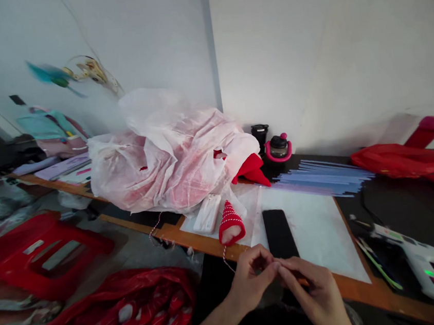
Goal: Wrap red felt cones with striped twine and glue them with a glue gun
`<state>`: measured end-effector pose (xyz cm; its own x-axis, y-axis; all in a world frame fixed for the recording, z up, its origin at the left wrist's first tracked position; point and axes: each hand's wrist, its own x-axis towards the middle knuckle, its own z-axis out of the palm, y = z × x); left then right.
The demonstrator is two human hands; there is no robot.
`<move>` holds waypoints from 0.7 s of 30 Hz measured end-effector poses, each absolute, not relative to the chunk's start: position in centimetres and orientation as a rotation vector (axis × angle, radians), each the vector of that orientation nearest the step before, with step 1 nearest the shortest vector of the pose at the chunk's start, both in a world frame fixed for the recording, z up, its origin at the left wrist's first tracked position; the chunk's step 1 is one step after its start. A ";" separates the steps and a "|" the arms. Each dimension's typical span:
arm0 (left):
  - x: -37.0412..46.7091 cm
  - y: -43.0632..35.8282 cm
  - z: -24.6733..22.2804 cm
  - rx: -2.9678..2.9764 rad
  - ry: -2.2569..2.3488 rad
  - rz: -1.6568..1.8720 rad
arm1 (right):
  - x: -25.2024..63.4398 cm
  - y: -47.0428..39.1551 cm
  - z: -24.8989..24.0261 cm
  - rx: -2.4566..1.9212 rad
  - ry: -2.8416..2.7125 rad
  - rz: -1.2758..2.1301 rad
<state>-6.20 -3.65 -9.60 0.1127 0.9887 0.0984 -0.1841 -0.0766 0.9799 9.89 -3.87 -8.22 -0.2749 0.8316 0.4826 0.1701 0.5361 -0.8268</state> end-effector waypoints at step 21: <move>-6.2 2.8 -6.8 0.446 0.574 1.350 | 8.4 -1.7 -10.2 -1.083 -1.613 0.402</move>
